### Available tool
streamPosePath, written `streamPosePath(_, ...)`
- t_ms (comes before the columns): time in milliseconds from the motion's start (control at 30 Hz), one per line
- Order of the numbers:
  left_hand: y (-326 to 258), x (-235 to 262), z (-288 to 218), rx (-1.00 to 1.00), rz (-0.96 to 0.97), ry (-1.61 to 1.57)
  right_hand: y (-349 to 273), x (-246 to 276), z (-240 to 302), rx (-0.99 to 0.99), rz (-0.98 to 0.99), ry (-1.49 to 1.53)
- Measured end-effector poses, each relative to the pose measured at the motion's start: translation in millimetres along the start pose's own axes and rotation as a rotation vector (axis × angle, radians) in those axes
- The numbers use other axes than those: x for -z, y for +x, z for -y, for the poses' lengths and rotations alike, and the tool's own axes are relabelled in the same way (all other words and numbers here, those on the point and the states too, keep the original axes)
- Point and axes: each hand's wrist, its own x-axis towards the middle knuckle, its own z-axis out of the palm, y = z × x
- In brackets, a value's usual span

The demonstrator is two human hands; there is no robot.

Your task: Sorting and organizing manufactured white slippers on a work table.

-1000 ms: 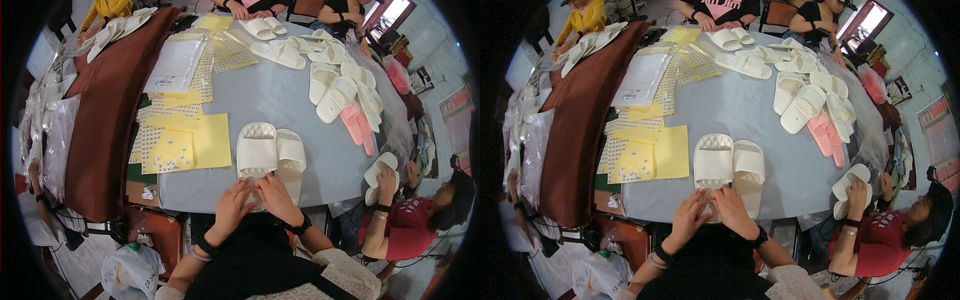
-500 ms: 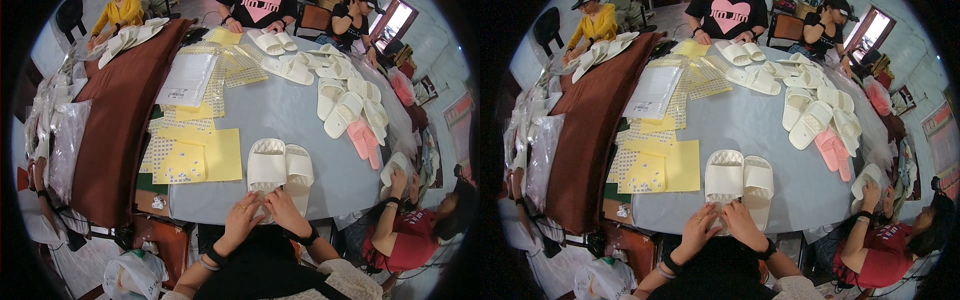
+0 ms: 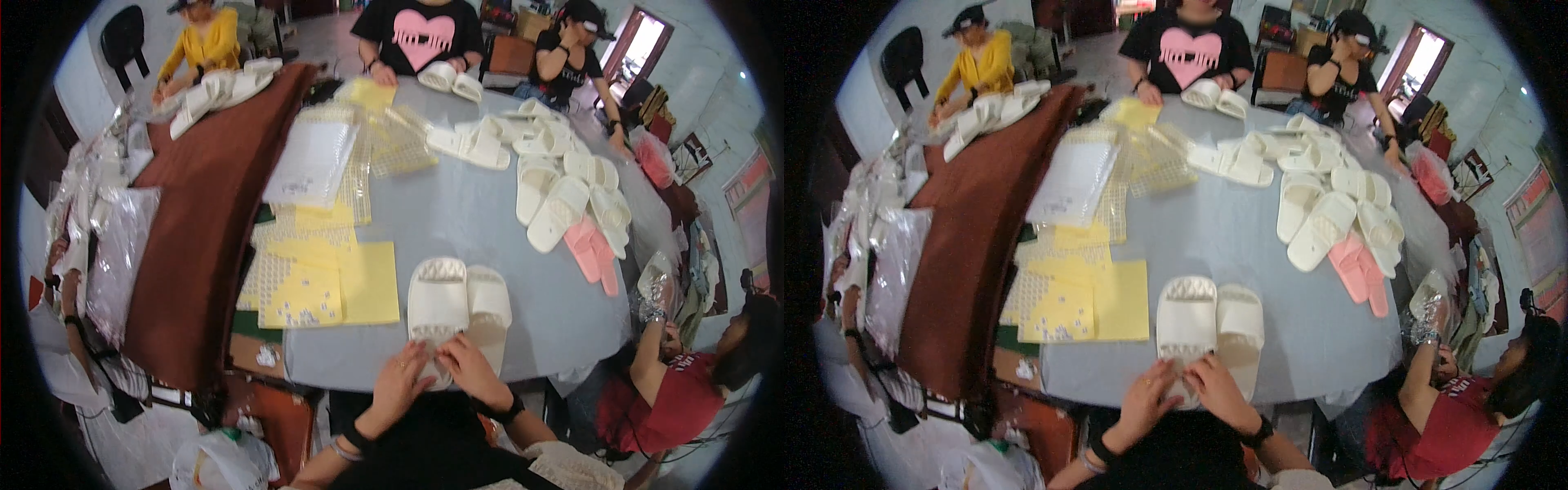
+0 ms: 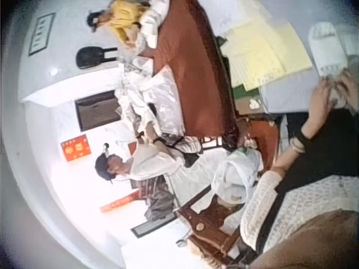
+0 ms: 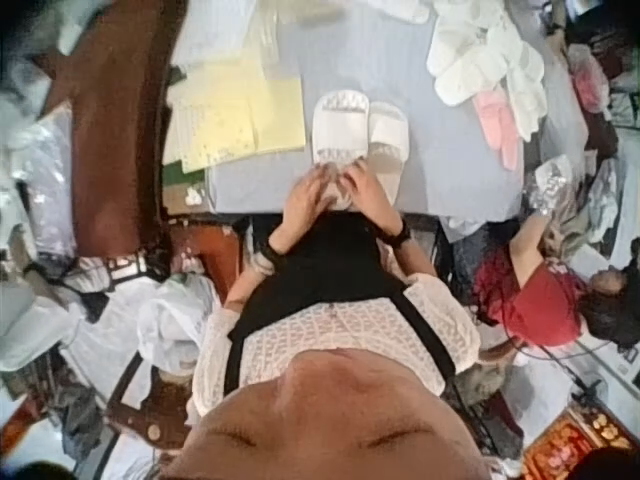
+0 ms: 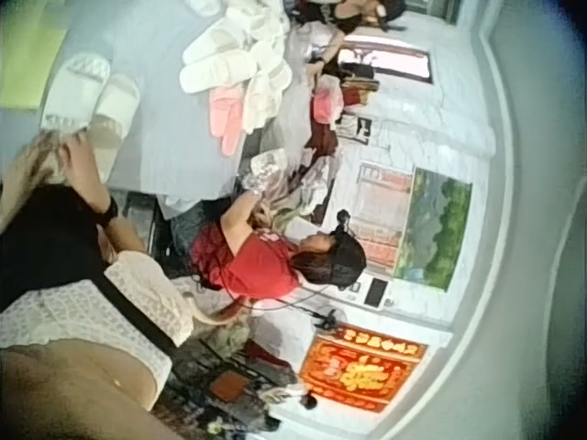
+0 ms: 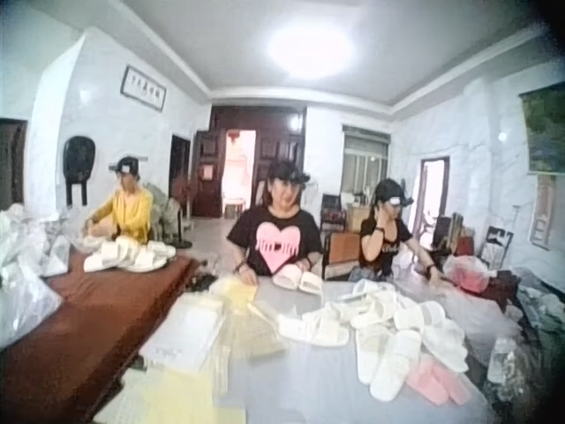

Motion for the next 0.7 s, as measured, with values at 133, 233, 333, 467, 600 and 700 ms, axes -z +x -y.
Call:
streamPosePath(133, -8, -9, 7, -0.021, 0.023, 0.035, -5, -8, -10, 0.047, 0.002, -0.051)
streamPosePath(233, -10, -12, 6, -0.054, -0.038, 0.087, -9, -10, 0, 0.069, -0.050, -0.089)
streamPosePath(333, -9, -14, 3, -0.070, -0.066, 0.096, -10, -10, 0, 0.106, -0.071, -0.184)
streamPosePath(467, -7, -16, 6, -0.043, -0.085, 0.063, -8, -10, -1, 0.189, -0.052, -0.249)
streamPosePath(600, -4, -11, 4, -0.047, -0.079, 0.087, -1, -14, -2, 0.199, -0.001, -0.417)
streamPosePath(700, -4, -12, 3, -0.033, -0.075, 0.067, -5, -13, -5, 0.213, 0.021, -0.438)
